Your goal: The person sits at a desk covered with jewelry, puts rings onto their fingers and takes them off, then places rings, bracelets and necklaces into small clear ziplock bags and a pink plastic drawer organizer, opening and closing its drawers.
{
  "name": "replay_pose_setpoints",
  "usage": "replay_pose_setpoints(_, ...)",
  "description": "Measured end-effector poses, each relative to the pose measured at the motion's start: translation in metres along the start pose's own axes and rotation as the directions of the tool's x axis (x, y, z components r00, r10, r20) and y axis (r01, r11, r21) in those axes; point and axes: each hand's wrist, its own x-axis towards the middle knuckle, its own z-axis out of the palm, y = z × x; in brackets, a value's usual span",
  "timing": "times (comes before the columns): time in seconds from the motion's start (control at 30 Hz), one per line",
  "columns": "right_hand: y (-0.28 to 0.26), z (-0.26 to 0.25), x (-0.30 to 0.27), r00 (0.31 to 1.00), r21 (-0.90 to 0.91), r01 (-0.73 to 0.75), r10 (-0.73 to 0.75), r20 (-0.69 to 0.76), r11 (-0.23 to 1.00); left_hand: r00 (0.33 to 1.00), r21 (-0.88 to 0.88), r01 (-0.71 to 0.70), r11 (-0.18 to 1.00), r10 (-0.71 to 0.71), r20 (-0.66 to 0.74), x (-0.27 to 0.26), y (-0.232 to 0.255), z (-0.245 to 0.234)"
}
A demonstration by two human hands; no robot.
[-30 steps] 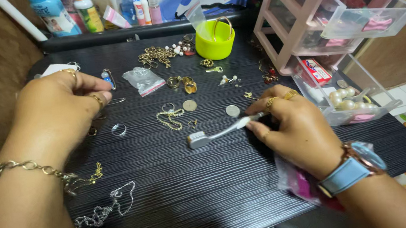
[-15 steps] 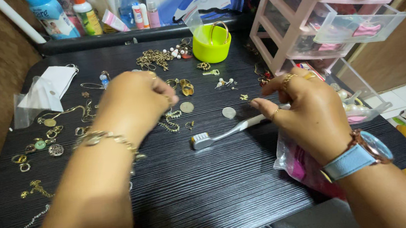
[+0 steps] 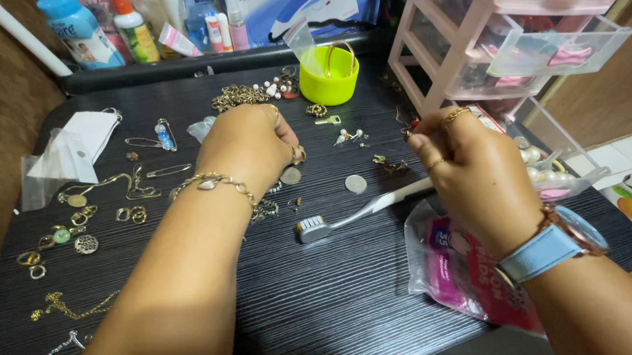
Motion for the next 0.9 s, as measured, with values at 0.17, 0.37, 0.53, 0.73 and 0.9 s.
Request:
replay_pose_setpoints(0.17,0.008,-0.001,0.003,0.998,0.054,0.055,-0.053,-0.024,0.997,0.999,0.082,0.034,0.996,-0.035,0.018,-0.006,-0.006,-0.012)
replay_pose_setpoints(0.37,-0.003,0.002,0.009,0.982,0.096,0.172,-0.178,0.062,0.980,0.997,0.068,0.077,0.995,-0.076,-0.018,-0.010,-0.013,-0.017)
replay_pose_setpoints(0.53,-0.009,0.004,0.007,0.957,0.007,0.265,-0.264,0.118,0.964,0.992,0.189,0.124,0.974,-0.117,-0.049,-0.007,-0.020,-0.018)
replay_pose_setpoints(0.73,-0.002,0.001,0.006,0.933,-0.069,0.350,-0.341,0.118,0.934,0.981,0.133,0.145,0.980,-0.125,-0.146,-0.005,-0.025,-0.017)
replay_pose_setpoints(0.9,0.001,-0.008,0.011,0.969,-0.095,0.245,-0.241,0.054,0.965,0.978,0.160,0.031,0.987,0.003,-0.206,0.007,-0.021,-0.017)
